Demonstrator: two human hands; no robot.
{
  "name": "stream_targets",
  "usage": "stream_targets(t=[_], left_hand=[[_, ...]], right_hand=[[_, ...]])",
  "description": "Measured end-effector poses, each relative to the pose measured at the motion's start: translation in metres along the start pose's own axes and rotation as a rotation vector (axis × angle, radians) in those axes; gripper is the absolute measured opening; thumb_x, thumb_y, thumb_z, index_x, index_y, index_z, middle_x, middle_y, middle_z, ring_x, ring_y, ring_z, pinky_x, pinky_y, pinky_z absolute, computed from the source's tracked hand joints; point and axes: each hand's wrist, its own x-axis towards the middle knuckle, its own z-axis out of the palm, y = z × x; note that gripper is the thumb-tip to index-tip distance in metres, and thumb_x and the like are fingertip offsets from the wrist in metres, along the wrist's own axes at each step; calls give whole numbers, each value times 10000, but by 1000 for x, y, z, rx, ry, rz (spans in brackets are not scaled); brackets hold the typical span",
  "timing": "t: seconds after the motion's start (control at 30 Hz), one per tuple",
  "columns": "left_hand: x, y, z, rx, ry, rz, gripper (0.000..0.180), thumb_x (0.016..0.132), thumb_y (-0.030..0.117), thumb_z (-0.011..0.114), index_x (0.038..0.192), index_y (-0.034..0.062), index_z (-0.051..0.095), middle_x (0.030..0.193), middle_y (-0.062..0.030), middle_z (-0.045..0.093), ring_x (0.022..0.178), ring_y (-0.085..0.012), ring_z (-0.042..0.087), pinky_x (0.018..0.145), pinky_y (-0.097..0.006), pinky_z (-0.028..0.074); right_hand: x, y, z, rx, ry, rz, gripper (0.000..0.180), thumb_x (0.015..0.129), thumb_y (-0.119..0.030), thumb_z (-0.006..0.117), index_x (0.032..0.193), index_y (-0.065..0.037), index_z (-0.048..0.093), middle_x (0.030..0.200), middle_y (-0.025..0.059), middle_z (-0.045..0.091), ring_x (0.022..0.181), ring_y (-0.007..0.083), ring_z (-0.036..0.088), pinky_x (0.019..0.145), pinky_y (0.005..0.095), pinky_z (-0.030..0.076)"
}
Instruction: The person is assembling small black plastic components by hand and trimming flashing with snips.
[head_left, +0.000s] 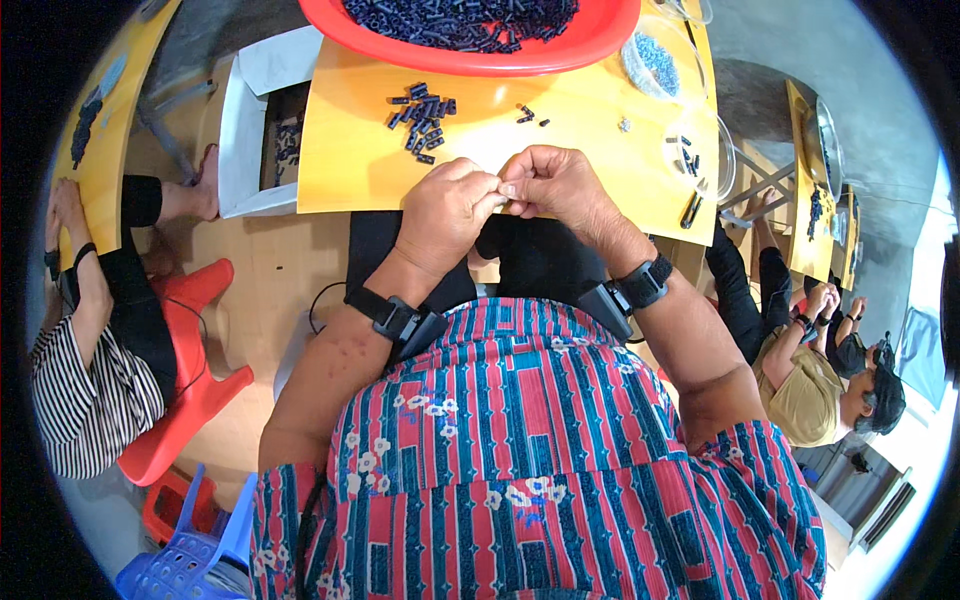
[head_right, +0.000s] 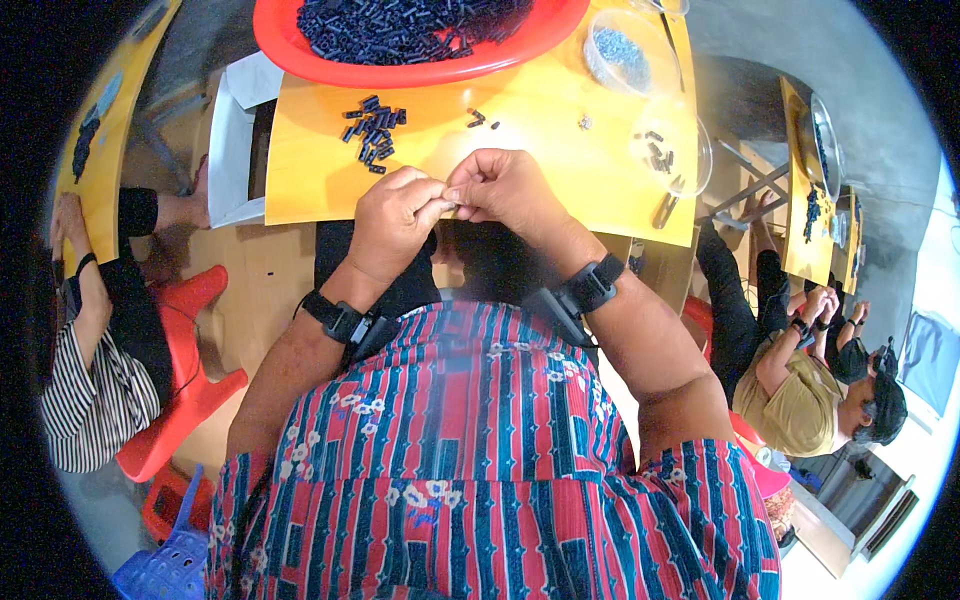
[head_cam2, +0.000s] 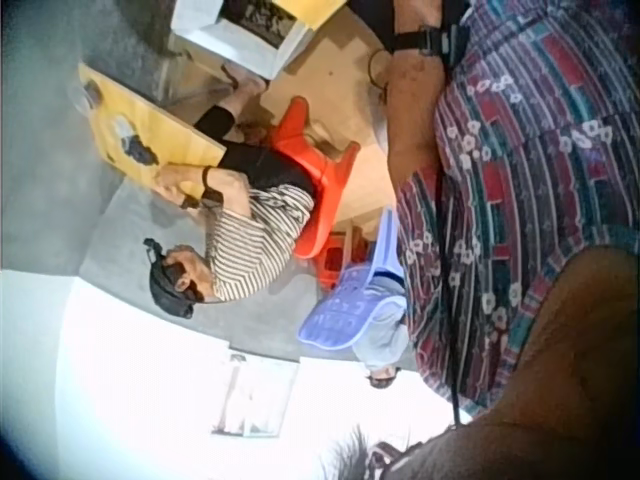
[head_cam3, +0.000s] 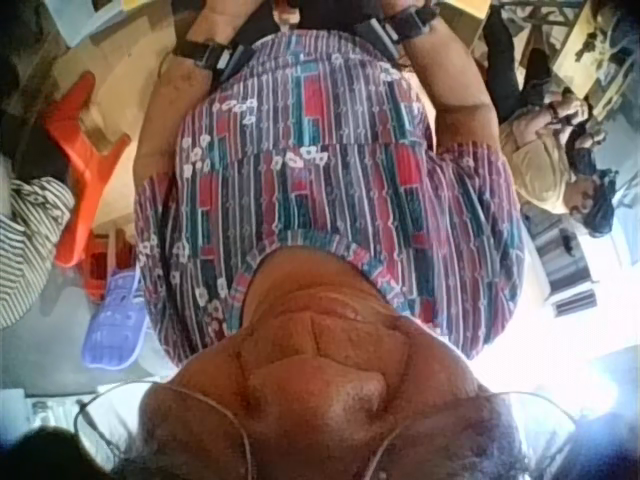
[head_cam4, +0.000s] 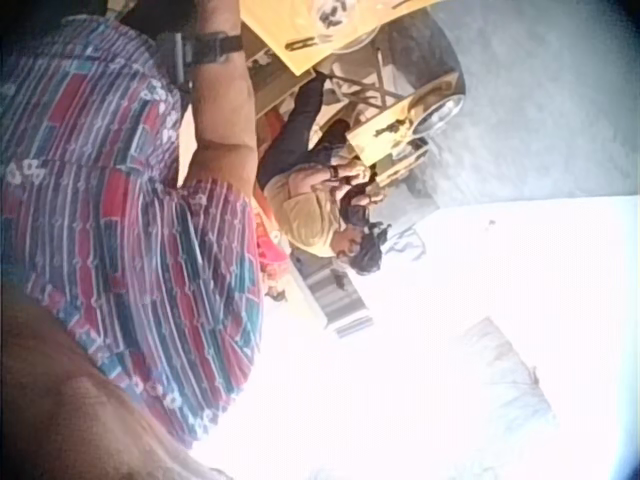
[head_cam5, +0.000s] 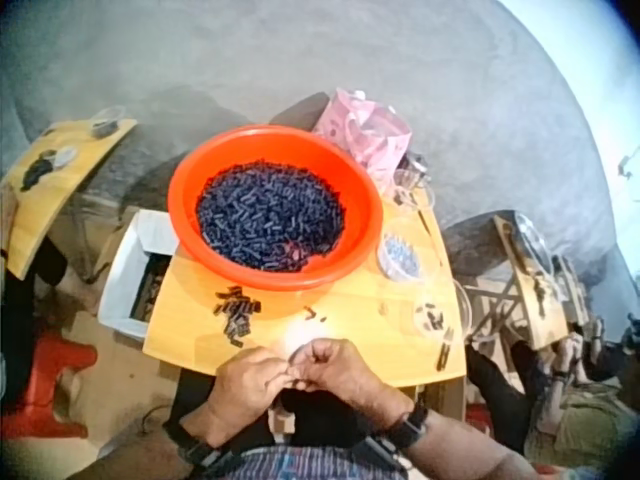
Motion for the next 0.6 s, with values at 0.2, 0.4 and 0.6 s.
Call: stream_targets(t=[0.2,0.4,0.6], left_hand=[[-6,7,-2,32,45,90,105,725,107,720,787,45,661,733,-90,611,685,-258,608,606,-348,492],[-17,15,-5,56,18,88,93,708,64,708,780,46,652,735,-89,610,680,-259,606,603,-347,491],[-10,21,-10,3,4,18,96,717,56,699,804,45,659,726,-99,609,666,-266,609,603,-344,491]], right_hand=[[-12,0,4,21,-39,-19,97,860,-84,677,835,-54,589,742,1,624,666,61,598,588,188,504],[-22,11,10,-112,-33,-94,89,865,-52,660,832,-50,578,761,8,623,657,66,601,581,203,514],[-22,9,1,199,-81,-43,45,859,-18,651,878,-31,612,776,23,639,666,83,610,611,219,525]])
